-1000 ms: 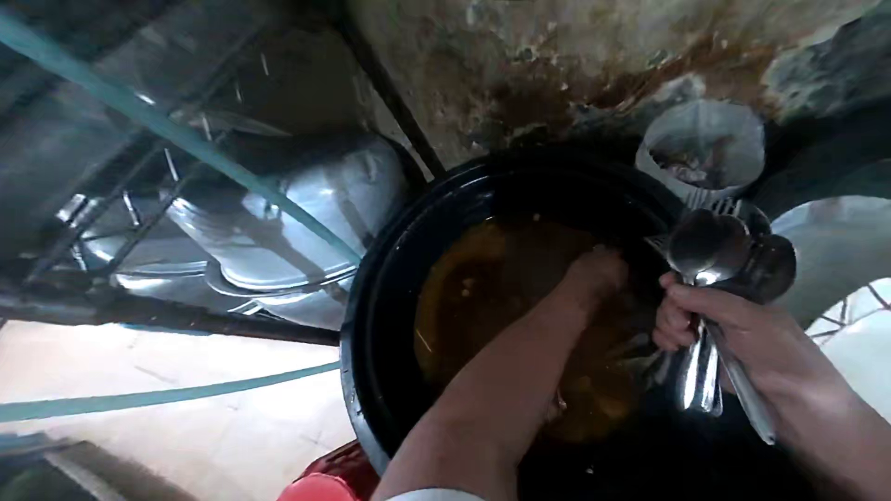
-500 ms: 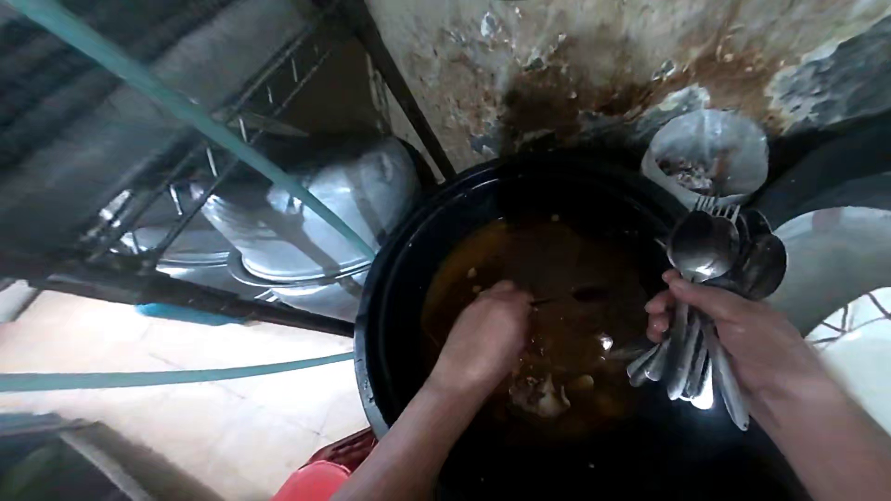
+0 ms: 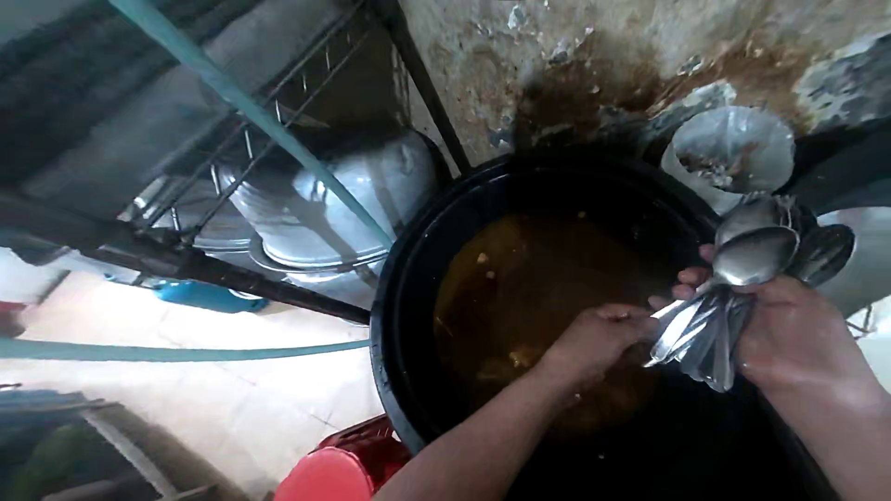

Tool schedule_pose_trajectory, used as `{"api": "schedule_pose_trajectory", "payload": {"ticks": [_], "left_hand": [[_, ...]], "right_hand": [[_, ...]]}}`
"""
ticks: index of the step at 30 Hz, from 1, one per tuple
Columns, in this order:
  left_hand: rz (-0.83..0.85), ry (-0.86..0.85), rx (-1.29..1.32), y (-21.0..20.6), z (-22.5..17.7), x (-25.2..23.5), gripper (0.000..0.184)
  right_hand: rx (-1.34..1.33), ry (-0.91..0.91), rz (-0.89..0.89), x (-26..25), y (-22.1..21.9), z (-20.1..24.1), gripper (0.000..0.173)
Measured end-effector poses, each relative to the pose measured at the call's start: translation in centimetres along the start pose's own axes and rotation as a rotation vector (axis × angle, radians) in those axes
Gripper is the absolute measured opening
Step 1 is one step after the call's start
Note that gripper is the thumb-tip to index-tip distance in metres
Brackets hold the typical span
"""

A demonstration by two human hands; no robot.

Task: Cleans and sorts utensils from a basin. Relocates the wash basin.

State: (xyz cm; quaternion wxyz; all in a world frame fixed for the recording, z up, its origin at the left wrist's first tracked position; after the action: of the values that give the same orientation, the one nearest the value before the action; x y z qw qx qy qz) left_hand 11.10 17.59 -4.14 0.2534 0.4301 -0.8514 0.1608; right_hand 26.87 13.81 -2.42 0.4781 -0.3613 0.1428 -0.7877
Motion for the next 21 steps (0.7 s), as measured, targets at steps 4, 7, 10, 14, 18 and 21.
{"api": "schedule_pose_trajectory", "payload": {"ticks": [4,7,10,14,18,21], "left_hand": [[-0.002,-0.013,0.141,-0.4,-0.3,-0.9,0.018],[-0.024,0.003,0.205,-1.0,0.0,-0.8,0.018],[0.025,0.005,-0.064,-0.2,-0.3,-0.6,0.031],[-0.044,-0.092,-0.51,2.1,-0.3,-4.2,0.032],[-0.022,-0.149,-1.21,1.4,5.1,-8.7,0.038],[0.05,-0.157,-1.27,1.2,5.1,-8.0,0.04]], "right_hand": [[-0.016,0.044,0.026,0.1,0.0,0.3,0.036],[-0.008,0.035,0.044,0.0,0.1,0.3,0.038],[-0.001,0.027,-0.012,-0.1,0.4,0.0,0.022],[0.09,0.069,-0.069,-0.2,0.1,-0.1,0.02],[0.08,-0.064,-0.1,0.4,-0.4,-0.2,0.036],[0.14,-0.106,-0.043,0.2,-0.2,-0.6,0.038]]}}
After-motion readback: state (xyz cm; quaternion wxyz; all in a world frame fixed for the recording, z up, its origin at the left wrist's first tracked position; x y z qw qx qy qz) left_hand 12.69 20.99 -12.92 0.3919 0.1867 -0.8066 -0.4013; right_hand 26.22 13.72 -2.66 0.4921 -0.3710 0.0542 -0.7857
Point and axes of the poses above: each hand's wrist, its own x-axis away from the middle knuckle, its own y-axis out of the back of the hand, z = x × y, the point moved 5 cm from there along -x, towards the middle knuckle, and after that the axes turned 3 degrees about -z, right-handed, at the moved point
